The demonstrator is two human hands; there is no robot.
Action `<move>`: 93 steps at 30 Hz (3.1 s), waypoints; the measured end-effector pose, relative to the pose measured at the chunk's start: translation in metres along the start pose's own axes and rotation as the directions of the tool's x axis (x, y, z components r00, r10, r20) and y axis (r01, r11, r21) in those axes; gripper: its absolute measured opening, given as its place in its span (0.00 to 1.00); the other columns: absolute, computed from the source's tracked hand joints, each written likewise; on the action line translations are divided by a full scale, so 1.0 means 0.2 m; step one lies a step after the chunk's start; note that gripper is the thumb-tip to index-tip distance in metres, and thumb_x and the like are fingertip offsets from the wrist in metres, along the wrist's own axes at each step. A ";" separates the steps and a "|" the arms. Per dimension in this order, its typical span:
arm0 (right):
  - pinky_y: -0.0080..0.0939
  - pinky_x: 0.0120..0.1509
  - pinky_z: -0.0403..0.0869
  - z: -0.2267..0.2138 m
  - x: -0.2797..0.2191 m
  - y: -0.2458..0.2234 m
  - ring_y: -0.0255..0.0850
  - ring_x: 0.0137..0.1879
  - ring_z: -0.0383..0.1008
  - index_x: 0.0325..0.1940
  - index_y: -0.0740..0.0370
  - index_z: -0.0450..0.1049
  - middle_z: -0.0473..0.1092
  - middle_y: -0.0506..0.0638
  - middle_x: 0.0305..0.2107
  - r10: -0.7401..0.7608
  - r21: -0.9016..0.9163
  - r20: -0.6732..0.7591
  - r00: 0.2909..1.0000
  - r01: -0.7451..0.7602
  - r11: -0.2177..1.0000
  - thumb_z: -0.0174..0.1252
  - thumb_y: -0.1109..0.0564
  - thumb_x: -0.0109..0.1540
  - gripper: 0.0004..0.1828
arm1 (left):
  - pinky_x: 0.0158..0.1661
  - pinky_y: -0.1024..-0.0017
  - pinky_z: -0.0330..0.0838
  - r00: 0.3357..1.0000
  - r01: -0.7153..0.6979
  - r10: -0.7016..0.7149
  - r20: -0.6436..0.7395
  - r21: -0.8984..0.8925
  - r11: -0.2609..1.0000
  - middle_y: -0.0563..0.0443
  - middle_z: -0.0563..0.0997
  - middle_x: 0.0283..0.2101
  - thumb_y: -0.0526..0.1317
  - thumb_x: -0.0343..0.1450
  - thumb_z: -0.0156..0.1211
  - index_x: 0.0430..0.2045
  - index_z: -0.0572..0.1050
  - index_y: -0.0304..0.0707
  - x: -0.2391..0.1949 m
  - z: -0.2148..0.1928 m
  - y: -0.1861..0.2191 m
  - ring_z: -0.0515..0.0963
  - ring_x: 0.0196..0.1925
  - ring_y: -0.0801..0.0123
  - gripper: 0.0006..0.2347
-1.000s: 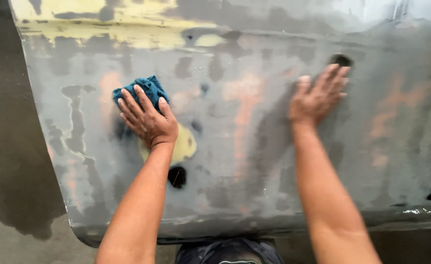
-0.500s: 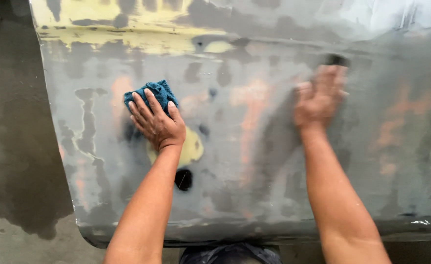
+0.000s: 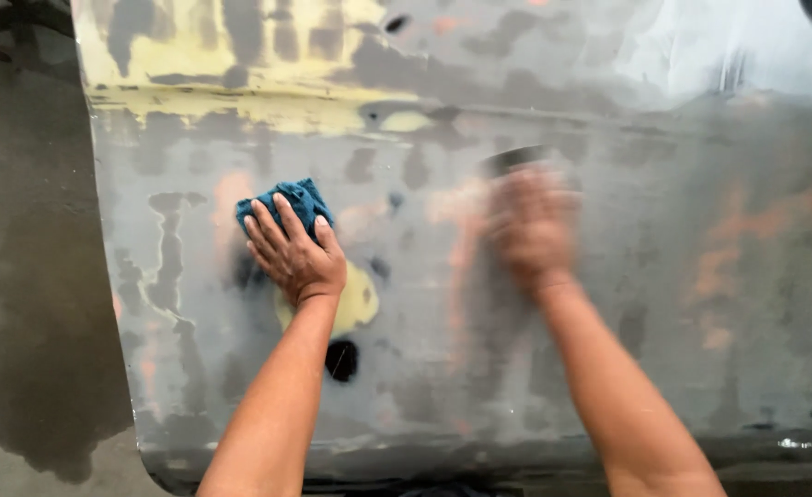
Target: The person scrubs a large, flat, gray surface using a black sanding block in one hand and a blue cloth in the other. The person repeatedly dips the cloth into a green bucket of water to clean it and continues scrubbing the surface.
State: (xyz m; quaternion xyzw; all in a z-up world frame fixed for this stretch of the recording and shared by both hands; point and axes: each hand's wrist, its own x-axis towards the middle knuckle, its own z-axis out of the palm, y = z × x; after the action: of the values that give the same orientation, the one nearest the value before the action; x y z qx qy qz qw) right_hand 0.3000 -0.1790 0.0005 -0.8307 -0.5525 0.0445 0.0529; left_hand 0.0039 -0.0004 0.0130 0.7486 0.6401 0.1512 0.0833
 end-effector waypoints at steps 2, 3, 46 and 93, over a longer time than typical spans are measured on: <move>0.62 0.83 0.37 -0.11 0.06 0.11 0.53 0.84 0.37 0.83 0.58 0.48 0.41 0.56 0.79 0.310 0.113 -0.102 0.945 -0.298 0.948 0.39 0.41 0.73 0.37 | 0.71 0.40 0.43 1.000 0.007 -0.007 -0.003 0.000 1.000 0.33 0.52 0.77 0.53 0.77 0.47 0.73 0.59 0.37 0.01 0.00 -0.01 0.49 0.78 0.37 0.30; 0.61 0.82 0.35 -0.17 0.08 0.17 0.56 0.82 0.34 0.83 0.62 0.45 0.37 0.62 0.79 0.602 0.251 -0.151 0.784 -0.559 0.790 0.38 0.38 0.72 0.40 | 0.72 0.39 0.43 1.000 0.009 -0.009 0.007 0.004 1.000 0.33 0.52 0.77 0.54 0.77 0.47 0.73 0.59 0.37 0.01 0.01 0.00 0.49 0.78 0.37 0.30; 0.63 0.81 0.49 -0.09 -0.38 -0.63 0.61 0.80 0.48 0.75 0.61 0.56 0.52 0.63 0.74 -0.163 0.329 -0.151 0.975 0.205 0.922 0.55 0.46 0.62 0.39 | 0.71 0.39 0.41 1.000 0.002 -0.002 0.011 -0.007 1.000 0.32 0.51 0.78 0.53 0.77 0.47 0.74 0.58 0.36 0.00 0.01 -0.02 0.48 0.78 0.36 0.30; 0.63 0.84 0.44 -0.12 -0.48 0.28 0.58 0.84 0.43 0.83 0.55 0.49 0.42 0.58 0.80 0.416 0.153 -0.187 0.890 -0.392 0.907 0.42 0.33 0.71 0.41 | 0.75 0.45 0.40 0.469 -0.753 0.855 0.223 -0.404 0.519 0.45 0.53 0.78 0.53 0.70 0.58 0.72 0.59 0.52 -0.73 0.11 0.76 0.49 0.80 0.49 0.32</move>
State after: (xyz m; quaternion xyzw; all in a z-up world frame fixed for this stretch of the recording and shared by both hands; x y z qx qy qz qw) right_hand 0.3162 -0.2904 0.0178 -0.9231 -0.3549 -0.0050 0.1478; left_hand 0.1336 -0.1675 0.0228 0.9582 0.1519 0.0972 0.2222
